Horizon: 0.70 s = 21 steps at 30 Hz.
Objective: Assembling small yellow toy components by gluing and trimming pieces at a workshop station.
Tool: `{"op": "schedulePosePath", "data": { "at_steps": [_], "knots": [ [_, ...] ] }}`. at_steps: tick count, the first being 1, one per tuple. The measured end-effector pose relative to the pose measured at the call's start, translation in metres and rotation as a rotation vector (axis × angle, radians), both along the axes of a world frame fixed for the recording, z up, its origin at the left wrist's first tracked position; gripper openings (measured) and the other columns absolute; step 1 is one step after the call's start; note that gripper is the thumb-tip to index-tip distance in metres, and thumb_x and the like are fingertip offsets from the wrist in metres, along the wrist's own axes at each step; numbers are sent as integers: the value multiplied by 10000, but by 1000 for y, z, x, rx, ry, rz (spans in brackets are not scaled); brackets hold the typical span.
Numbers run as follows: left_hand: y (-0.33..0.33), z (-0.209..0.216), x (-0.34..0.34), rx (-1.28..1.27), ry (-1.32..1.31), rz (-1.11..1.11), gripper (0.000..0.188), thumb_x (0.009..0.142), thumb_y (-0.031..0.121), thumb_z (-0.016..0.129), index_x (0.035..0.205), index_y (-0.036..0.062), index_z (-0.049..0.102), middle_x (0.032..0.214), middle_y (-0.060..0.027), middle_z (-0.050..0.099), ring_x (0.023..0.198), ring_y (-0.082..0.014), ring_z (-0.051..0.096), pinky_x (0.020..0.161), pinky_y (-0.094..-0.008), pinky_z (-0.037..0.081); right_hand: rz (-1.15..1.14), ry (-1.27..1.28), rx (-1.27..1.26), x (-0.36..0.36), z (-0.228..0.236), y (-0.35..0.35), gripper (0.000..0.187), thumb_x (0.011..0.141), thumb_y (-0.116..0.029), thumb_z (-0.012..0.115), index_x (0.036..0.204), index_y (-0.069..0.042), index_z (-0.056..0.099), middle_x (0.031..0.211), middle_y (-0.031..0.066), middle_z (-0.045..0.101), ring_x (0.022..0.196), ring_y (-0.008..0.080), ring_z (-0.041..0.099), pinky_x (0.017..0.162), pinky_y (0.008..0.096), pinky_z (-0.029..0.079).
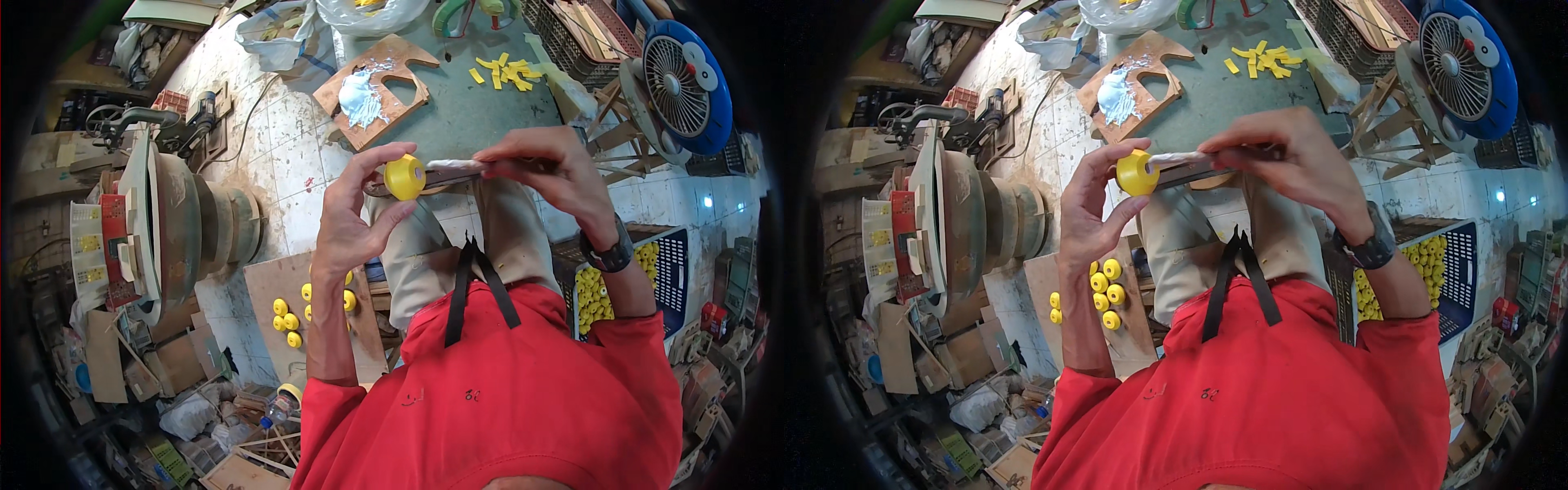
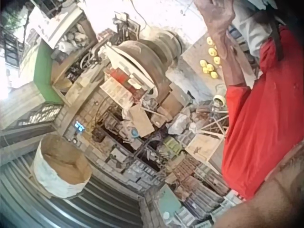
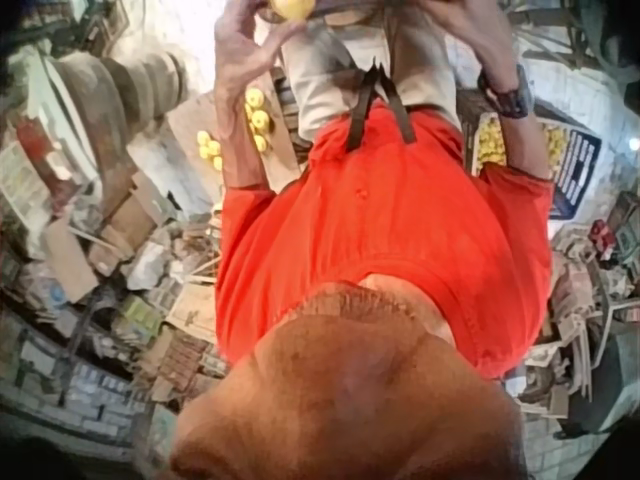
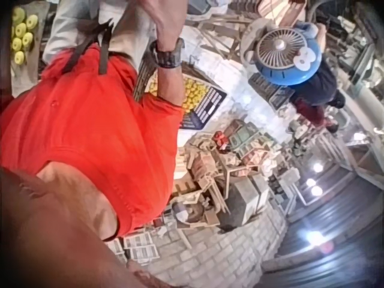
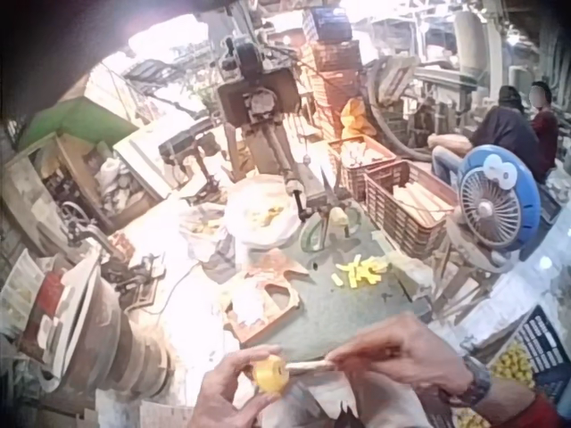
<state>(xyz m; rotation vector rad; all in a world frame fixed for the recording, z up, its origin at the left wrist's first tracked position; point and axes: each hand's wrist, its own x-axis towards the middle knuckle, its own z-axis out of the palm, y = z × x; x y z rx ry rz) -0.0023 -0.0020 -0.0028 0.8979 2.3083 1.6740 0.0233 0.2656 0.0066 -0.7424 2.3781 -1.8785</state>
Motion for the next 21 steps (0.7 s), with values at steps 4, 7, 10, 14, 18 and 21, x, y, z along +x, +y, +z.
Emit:
{"op": "schedulePosePath", "data": {
  "at_steps": [4, 7, 10, 14, 18, 21],
  "knots": [
    [5, -15, 3, 259, -79, 20, 676, 679, -137, 720, 1238, 71, 401, 1269, -172, 548, 1143, -215, 551, 989, -343, 427, -106, -110, -52, 5, -3, 6, 218, 849, 60, 599, 1044, 1, 677, 901, 95, 682, 807, 119, 664, 715, 236, 507],
    [8, -22, 6, 328, -68, 58, 744, 666, -161, 723, 1251, 87, 335, 1269, -197, 534, 1148, -228, 547, 992, -342, 431, -151, -83, -105, 8, -4, 2, 223, 854, 66, 591, 1053, 8, 672, 908, 106, 684, 813, 134, 670, 737, 240, 511],
    [9, -26, 6, 455, -76, 60, 761, 668, -145, 738, 1262, 85, 321, 1263, -207, 528, 1153, -242, 545, 998, -350, 428, -180, -19, -51, 11, -1, -5, 229, 857, 67, 586, 1061, 7, 670, 901, 107, 685, 827, 141, 671, 748, 244, 514],
    [6, -28, 6, 504, -72, 81, 779, 666, -126, 758, 1268, 79, 308, 1259, -216, 522, 1158, -259, 541, 992, -357, 435, -239, -13, 4, 12, 4, -11, 256, 866, 53, 582, 1106, -3, 655, 879, 102, 685, 829, 136, 665, 739, 243, 505],
    [3, -29, 5, 445, 10, 105, 783, 661, -136, 756, 1267, 74, 308, 1252, -214, 522, 1152, -264, 542, 990, -359, 439, -272, -38, 28, 10, 0, -17, 288, 873, 31, 585, 1152, -19, 636, 864, 90, 685, 793, 120, 649, 731, 237, 489],
    [2, -30, 6, 466, -27, 139, 791, 652, -129, 762, 1267, 70, 306, 1233, -209, 529, 1152, -262, 540, 988, -359, 441, -328, -188, -77, 4, -11, -23, 315, 857, -9, 621, 1169, -48, 630, 849, 78, 683, 751, 107, 618, 693, 238, 469]
  ]
}}
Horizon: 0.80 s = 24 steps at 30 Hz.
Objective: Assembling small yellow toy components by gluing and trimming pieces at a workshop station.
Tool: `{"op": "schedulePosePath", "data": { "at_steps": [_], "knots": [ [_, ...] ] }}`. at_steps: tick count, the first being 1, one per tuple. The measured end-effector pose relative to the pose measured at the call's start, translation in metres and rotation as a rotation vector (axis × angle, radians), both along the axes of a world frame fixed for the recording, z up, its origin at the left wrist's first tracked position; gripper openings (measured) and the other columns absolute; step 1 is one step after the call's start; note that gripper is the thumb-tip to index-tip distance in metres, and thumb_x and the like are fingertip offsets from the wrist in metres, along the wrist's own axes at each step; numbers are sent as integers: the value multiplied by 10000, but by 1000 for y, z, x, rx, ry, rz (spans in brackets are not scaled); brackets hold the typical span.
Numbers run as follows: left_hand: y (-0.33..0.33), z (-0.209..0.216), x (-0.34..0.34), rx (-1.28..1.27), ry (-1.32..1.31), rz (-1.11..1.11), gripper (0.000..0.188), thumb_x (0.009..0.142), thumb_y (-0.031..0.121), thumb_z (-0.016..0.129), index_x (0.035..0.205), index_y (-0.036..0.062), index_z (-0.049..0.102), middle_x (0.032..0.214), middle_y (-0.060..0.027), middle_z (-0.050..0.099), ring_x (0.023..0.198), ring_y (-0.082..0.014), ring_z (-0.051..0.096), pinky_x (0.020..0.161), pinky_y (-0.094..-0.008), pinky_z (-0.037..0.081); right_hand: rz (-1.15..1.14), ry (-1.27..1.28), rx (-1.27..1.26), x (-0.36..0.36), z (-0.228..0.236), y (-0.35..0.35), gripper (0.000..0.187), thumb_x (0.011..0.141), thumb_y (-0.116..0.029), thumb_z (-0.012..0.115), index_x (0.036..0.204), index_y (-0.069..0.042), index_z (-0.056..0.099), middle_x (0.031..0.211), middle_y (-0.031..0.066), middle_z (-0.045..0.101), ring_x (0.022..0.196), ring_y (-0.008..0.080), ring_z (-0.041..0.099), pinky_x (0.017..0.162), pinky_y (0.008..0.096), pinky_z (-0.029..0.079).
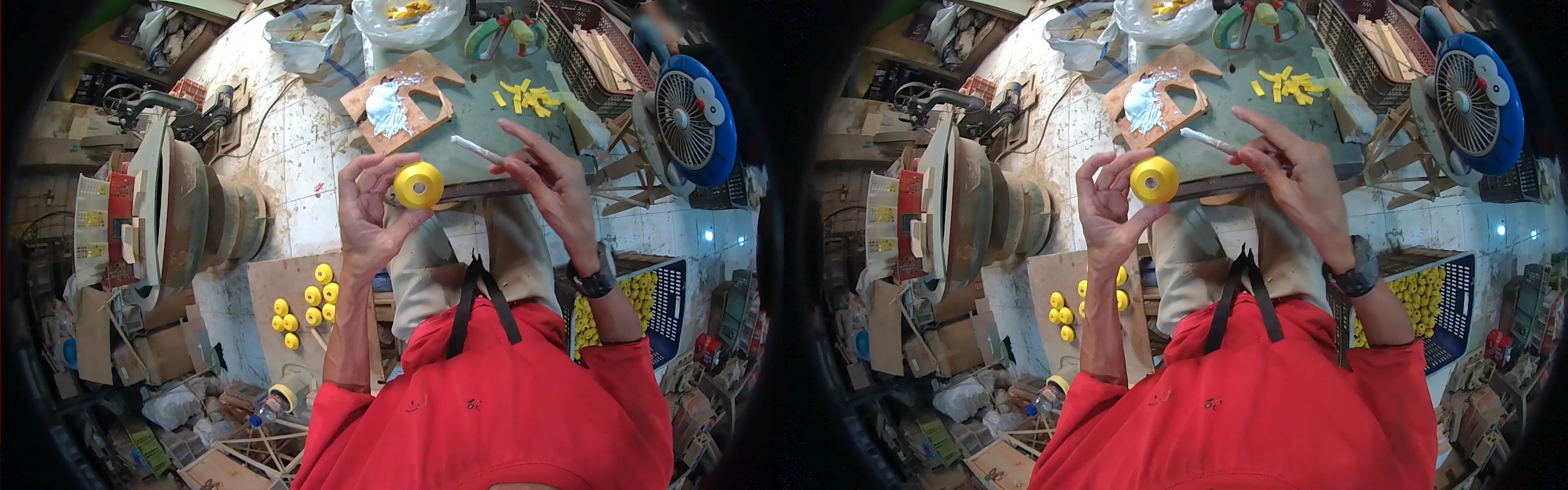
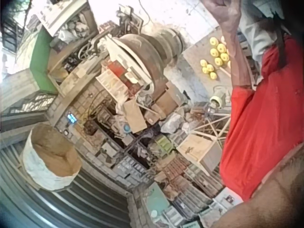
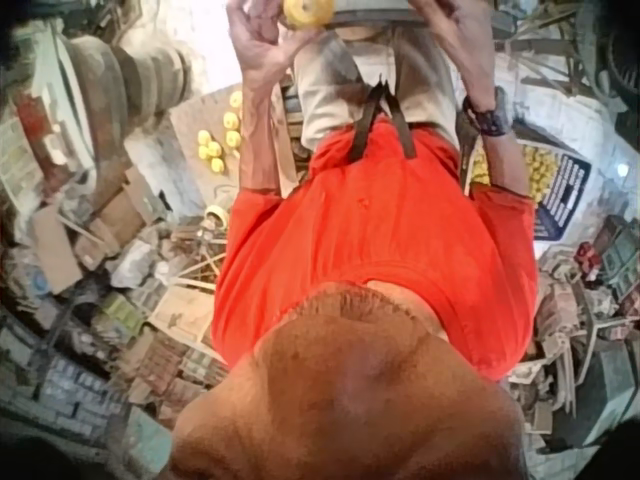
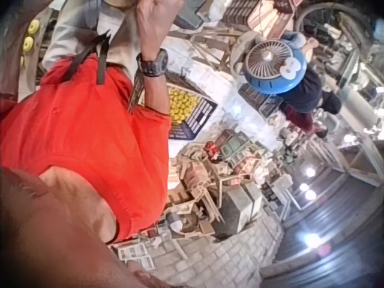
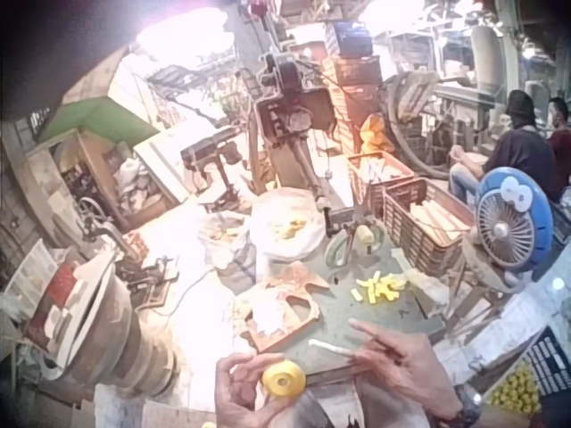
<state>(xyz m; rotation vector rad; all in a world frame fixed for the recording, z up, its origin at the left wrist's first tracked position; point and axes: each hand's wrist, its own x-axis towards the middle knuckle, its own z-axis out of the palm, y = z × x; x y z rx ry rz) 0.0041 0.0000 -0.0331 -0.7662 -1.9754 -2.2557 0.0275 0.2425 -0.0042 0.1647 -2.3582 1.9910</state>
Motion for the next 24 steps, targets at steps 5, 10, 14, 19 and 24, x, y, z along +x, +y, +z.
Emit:
{"op": "schedulePosePath", "data": {
  "at_steps": [5, 10, 14, 19, 24],
  "knots": [
    [8, -9, 10, -22, 15, 139, 832, 641, -112, 777, 1286, 69, 284, 1220, -201, 525, 1129, -250, 543, 978, -350, 446, -280, 162, 227, -47, -31, -21, 352, 785, -38, 680, 1132, -69, 633, 875, 93, 672, 679, 136, 576, 632, 273, 456],
    [13, -23, 26, 52, -53, 313, 848, 659, -135, 746, 1311, 81, 249, 1229, -186, 485, 1103, -231, 547, 937, -341, 476, -298, 315, 338, -107, -55, -40, 294, 794, -31, 651, 1086, -40, 628, 891, 133, 650, 720, 241, 612, 666, 340, 478],
    [9, -28, 31, 40, -75, 356, 841, 672, -147, 730, 1321, 78, 244, 1237, -187, 477, 1104, -238, 547, 930, -343, 483, -235, 529, 567, -143, -63, -41, 253, 814, 16, 564, 1065, 5, 594, 961, 169, 632, 886, 333, 607, 781, 412, 477],
    [5, -27, 31, 123, -112, 359, 815, 721, -111, 714, 1347, 58, 221, 1247, -208, 484, 1132, -248, 538, 970, -342, 454, -159, 573, 810, -152, -70, -37, 282, 831, 19, 575, 1111, -5, 594, 1137, 178, 597, 999, 336, 601, 834, 389, 497],
    [6, -28, 33, 243, -205, 308, 720, 817, -78, 641, 1371, 47, 198, 1270, -215, 493, 1159, -245, 524, 971, -325, 443, -183, 625, 637, -131, -52, -33, 326, 777, 74, 504, 1071, -17, 612, 1111, 195, 607, 980, 363, 601, 826, 409, 494]
  ]
}}
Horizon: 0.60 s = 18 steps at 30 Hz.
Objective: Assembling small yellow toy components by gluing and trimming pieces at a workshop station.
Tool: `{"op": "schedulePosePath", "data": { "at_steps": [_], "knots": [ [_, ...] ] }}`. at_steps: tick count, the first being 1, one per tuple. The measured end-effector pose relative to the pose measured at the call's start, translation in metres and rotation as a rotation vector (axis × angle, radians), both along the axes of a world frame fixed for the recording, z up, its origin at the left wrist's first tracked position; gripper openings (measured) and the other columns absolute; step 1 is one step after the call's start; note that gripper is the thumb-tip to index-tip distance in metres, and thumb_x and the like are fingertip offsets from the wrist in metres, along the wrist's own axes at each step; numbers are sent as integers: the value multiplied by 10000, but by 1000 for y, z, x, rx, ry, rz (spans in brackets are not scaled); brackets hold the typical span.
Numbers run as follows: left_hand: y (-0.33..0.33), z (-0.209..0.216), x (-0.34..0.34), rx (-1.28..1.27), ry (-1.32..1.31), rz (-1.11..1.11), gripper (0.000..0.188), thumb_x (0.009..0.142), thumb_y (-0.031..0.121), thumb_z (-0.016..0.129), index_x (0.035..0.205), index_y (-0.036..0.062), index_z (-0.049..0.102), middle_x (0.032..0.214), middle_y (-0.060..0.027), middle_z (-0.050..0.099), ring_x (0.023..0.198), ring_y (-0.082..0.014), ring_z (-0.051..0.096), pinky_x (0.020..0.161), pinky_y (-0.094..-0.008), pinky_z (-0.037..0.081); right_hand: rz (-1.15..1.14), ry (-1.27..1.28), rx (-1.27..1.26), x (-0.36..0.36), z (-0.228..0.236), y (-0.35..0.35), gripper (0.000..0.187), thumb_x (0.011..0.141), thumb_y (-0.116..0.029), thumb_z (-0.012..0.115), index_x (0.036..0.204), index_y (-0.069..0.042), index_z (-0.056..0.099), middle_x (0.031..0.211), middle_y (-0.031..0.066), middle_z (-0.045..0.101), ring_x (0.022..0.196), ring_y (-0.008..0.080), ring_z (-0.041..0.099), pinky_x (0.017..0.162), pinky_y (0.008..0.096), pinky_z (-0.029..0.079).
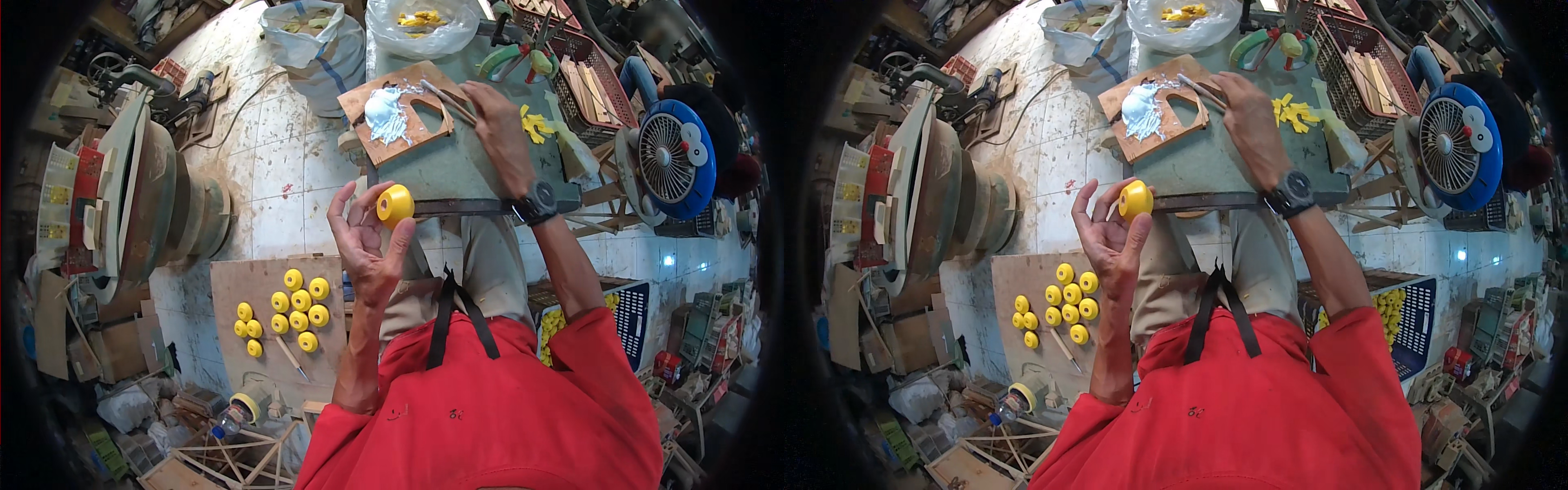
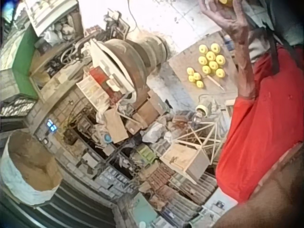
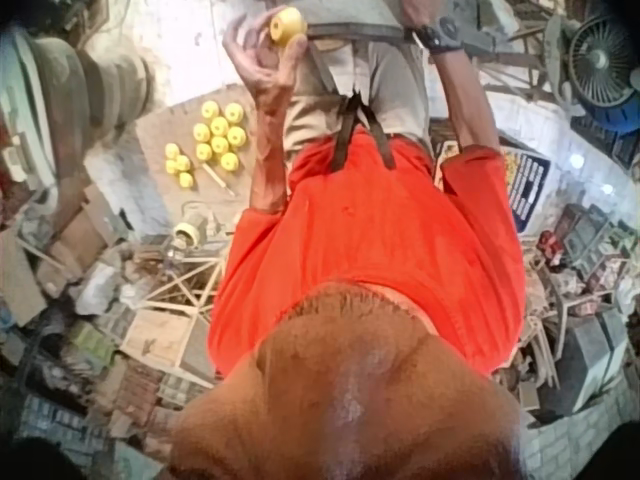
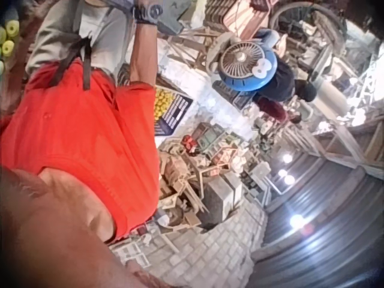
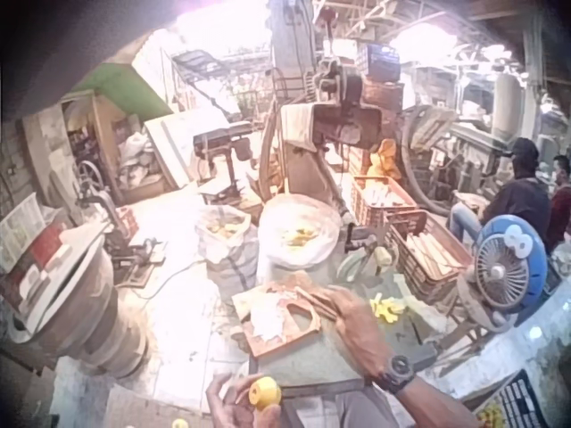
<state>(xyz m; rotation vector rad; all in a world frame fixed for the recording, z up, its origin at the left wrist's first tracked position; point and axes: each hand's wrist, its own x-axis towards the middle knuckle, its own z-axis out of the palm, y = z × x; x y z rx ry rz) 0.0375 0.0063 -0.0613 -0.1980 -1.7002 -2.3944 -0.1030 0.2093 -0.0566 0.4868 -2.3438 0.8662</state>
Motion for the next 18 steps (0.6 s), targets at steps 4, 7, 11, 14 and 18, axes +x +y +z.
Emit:
{"op": "schedulePosePath", "data": {
  "at_steps": [4, 7, 11, 14, 18],
  "knots": [
    [8, 0, 1, -42, -62, 7, 600, 900, 2, 564, 1382, 12, 207, 1297, -209, 478, 1161, -281, 531, 935, -322, 450, -79, -177, -190, 66, 13, 6, 271, 810, 39, 559, 1069, -9, 624, 1005, 189, 644, 933, 366, 617, 819, 378, 496],
    [14, 3, 6, 249, -178, -160, 517, 951, 126, 516, 1383, 9, 259, 1319, -228, 458, 1198, -326, 501, 958, -362, 461, -26, -215, -165, 107, 15, 15, 255, 823, 31, 584, 1073, 3, 630, 988, 174, 655, 877, 320, 650, 782, 345, 511],
    [18, 11, 11, 855, -460, -376, 492, 958, 175, 505, 1375, 15, 299, 1317, -240, 446, 1194, -355, 497, 993, -405, 461, -117, -333, -469, 131, 22, 20, 239, 838, 25, 601, 1073, 7, 647, 984, 138, 677, 868, 230, 676, 740, 284, 522],
    [24, 13, 9, 907, -478, -446, 515, 954, 180, 518, 1382, 12, 288, 1331, -245, 429, 1199, -357, 493, 999, -415, 465, -72, -381, -602, 144, 34, 18, 302, 824, 24, 619, 1122, -13, 636, 1053, 129, 674, 919, 226, 668, 793, 276, 519],
    [29, 16, 10, 845, -423, -493, 564, 951, 185, 529, 1404, 0, 249, 1342, -238, 420, 1211, -321, 490, 1003, -407, 462, 228, -210, -275, 160, 48, 4, 478, 772, -40, 679, 1239, -62, 576, 1324, 150, 511, 1154, 301, 527, 931, 348, 468]
  ]
}}
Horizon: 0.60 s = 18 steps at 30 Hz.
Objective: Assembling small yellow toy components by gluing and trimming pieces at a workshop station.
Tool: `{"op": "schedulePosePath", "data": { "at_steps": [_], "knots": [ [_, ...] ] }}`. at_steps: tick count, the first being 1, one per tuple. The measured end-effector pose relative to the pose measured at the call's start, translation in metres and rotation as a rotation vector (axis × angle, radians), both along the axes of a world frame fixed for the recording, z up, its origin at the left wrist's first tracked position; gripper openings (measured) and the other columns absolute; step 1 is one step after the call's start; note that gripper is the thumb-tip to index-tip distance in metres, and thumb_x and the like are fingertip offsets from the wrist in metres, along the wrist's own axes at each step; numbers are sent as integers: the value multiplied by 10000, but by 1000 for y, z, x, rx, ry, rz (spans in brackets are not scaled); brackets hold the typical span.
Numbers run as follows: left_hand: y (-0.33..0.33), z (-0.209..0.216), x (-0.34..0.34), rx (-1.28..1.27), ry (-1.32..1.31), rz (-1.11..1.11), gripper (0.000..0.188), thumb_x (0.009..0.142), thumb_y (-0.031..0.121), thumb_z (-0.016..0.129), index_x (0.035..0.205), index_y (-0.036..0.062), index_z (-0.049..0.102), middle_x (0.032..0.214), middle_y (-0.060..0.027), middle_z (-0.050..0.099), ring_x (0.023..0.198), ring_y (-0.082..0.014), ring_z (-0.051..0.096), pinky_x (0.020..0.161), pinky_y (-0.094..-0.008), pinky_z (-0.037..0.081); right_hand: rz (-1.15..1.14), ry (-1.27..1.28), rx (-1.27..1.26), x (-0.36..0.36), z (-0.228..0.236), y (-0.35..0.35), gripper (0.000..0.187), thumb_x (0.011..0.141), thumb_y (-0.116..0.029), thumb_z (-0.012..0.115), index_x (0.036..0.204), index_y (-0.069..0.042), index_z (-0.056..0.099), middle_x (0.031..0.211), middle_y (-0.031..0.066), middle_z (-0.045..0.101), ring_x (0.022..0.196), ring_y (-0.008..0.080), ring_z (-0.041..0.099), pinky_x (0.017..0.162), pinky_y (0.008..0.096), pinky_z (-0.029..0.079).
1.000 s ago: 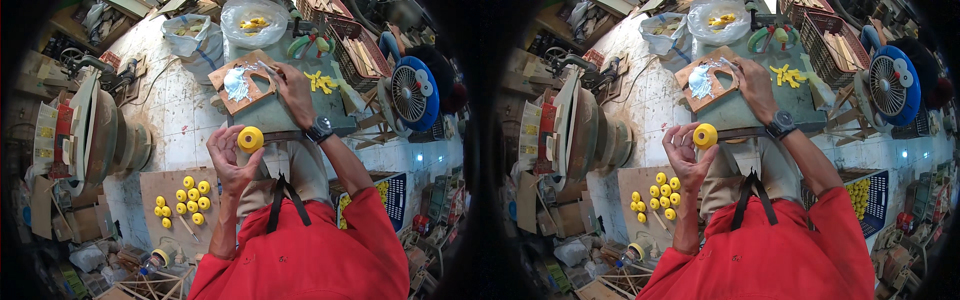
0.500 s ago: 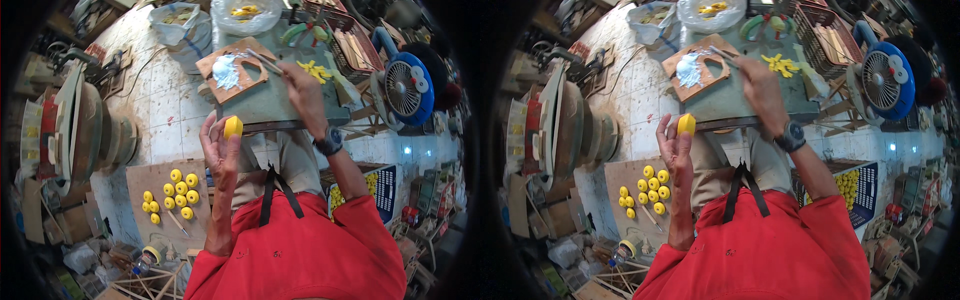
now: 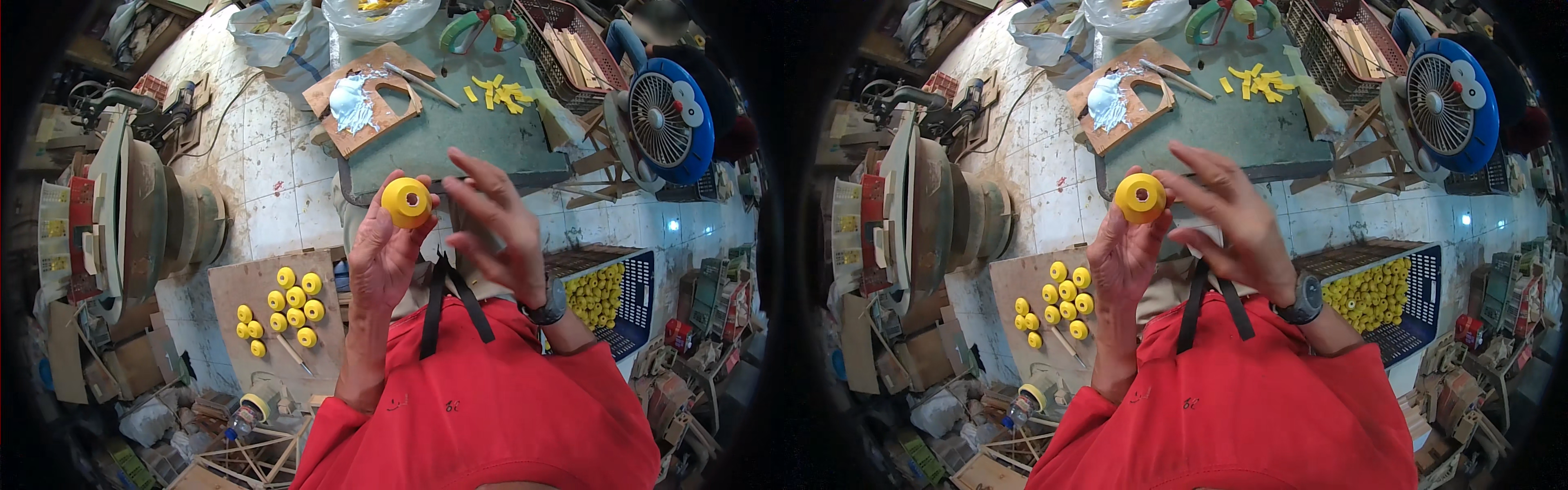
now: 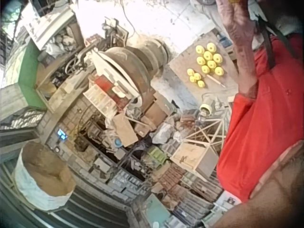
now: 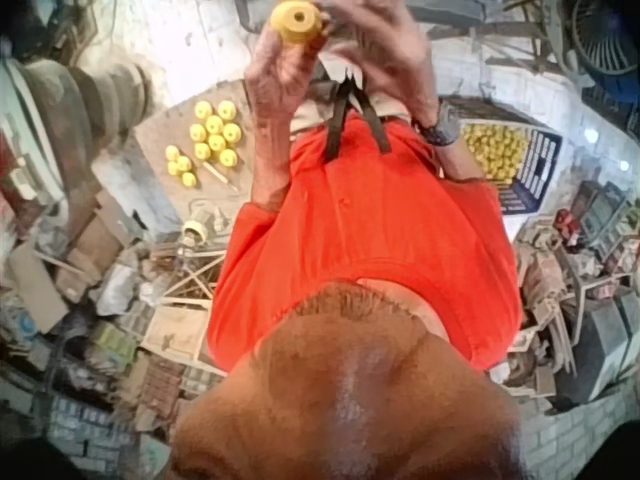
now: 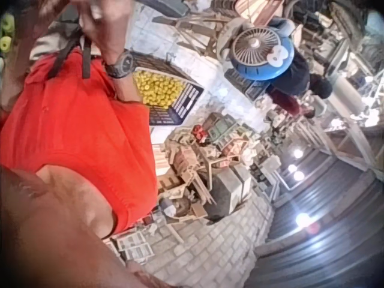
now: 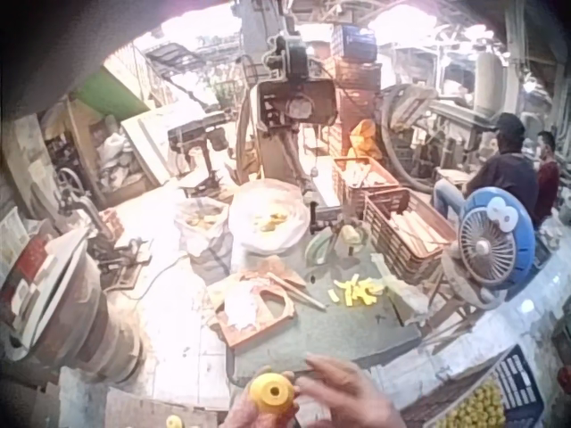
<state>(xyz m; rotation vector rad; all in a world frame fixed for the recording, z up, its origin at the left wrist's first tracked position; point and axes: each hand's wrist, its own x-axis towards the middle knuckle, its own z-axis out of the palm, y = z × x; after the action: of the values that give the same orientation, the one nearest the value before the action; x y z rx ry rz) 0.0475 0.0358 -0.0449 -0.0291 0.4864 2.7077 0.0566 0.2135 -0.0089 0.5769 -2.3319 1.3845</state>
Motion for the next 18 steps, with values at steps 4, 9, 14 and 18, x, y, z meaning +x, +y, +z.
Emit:
{"op": "schedulePosePath", "data": {
  "at_steps": [4, 9, 14, 18],
  "knots": [
    [2, 3, 3, 2, 57, -49, 569, 959, 179, 514, 1416, -7, 230, 1351, -230, 416, 1218, -285, 489, 995, -387, 465, 70, 127, 185, -5, 0, -12, 568, 744, -135, 716, 1286, -102, 549, 1469, 144, 351, 1272, 364, 391, 993, 413, 428],
    [6, 4, 3, 4, 85, -16, 586, 957, 191, 531, 1416, -11, 228, 1353, -222, 417, 1208, -274, 494, 980, -372, 468, 39, 155, 247, -10, -4, -10, 483, 746, -107, 698, 1220, -119, 610, 1416, 120, 433, 1237, 338, 435, 972, 402, 448],
    [9, 8, 4, -65, 69, -8, 614, 949, 211, 553, 1417, -15, 226, 1348, -219, 420, 1195, -270, 504, 990, -362, 459, 48, 176, 135, -8, -12, -9, 523, 692, -15, 705, 1190, -161, 644, 1287, 77, 531, 1139, 300, 500, 939, 364, 451],
    [11, 8, 2, -39, 40, -6, 612, 947, 224, 557, 1411, -12, 235, 1331, -226, 433, 1167, -288, 526, 994, -379, 464, 120, 138, 43, -10, -17, -8, 467, 691, 21, 720, 1135, -111, 664, 1285, 87, 533, 1107, 258, 516, 923, 333, 445]
  ]
}}
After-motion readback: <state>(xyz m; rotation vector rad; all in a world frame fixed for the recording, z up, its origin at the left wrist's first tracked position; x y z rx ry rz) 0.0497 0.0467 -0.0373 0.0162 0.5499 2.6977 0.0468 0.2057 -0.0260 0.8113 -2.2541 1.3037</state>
